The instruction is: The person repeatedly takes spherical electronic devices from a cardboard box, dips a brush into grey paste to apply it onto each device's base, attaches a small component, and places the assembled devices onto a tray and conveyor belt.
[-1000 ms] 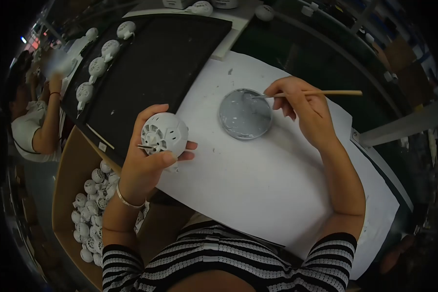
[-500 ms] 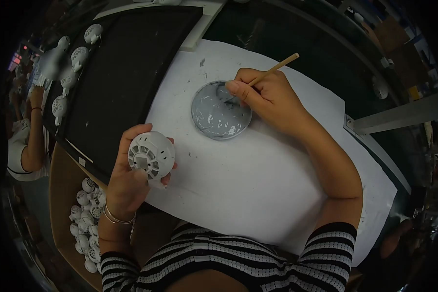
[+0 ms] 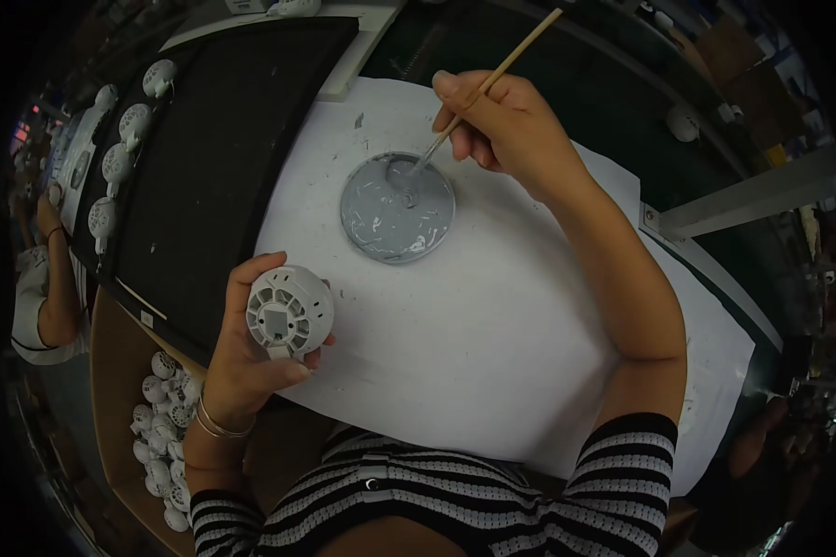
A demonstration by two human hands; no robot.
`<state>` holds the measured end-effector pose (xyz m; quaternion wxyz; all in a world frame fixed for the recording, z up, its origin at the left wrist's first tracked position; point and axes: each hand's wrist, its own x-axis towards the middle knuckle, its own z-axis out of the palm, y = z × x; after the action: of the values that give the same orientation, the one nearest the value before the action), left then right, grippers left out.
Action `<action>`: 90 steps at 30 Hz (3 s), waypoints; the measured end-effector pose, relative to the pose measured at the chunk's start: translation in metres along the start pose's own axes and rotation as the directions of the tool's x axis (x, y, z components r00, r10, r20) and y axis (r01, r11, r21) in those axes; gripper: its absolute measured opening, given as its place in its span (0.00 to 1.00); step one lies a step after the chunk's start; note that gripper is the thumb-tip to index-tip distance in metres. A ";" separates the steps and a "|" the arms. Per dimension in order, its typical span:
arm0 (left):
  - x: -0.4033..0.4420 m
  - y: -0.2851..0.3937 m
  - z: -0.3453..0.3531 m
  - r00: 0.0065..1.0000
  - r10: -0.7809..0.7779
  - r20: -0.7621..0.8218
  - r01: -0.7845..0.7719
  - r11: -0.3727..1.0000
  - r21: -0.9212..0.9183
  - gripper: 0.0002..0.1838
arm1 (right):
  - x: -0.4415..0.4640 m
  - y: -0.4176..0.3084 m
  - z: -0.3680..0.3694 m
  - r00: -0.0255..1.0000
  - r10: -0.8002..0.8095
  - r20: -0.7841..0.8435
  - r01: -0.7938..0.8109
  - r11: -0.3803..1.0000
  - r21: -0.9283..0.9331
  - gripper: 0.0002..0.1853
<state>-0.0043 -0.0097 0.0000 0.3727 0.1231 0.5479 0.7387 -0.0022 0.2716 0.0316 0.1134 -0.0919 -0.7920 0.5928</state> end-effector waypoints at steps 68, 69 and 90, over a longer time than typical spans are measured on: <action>0.009 -0.001 0.019 0.975 0.133 0.180 -0.137 0.991 0.009 0.33 | -0.064 -0.019 0.076 0.914 -0.259 0.312 0.210 0.961 0.180 0.22; 0.010 0.000 0.013 0.979 0.071 0.190 -0.067 0.997 -0.030 0.29 | -0.064 -0.020 0.077 0.901 -0.319 0.293 0.280 0.945 0.169 0.22; 0.068 0.175 -0.432 0.628 0.718 -0.301 -0.008 0.393 0.920 0.23 | 0.138 0.085 -0.159 0.816 -0.539 -0.210 -0.016 0.342 -0.939 0.26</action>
<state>-0.3787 -0.2945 -0.0169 -0.1541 0.1448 0.8830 0.4190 -0.0870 0.4802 0.0033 0.3377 -0.1508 -0.9290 -0.0145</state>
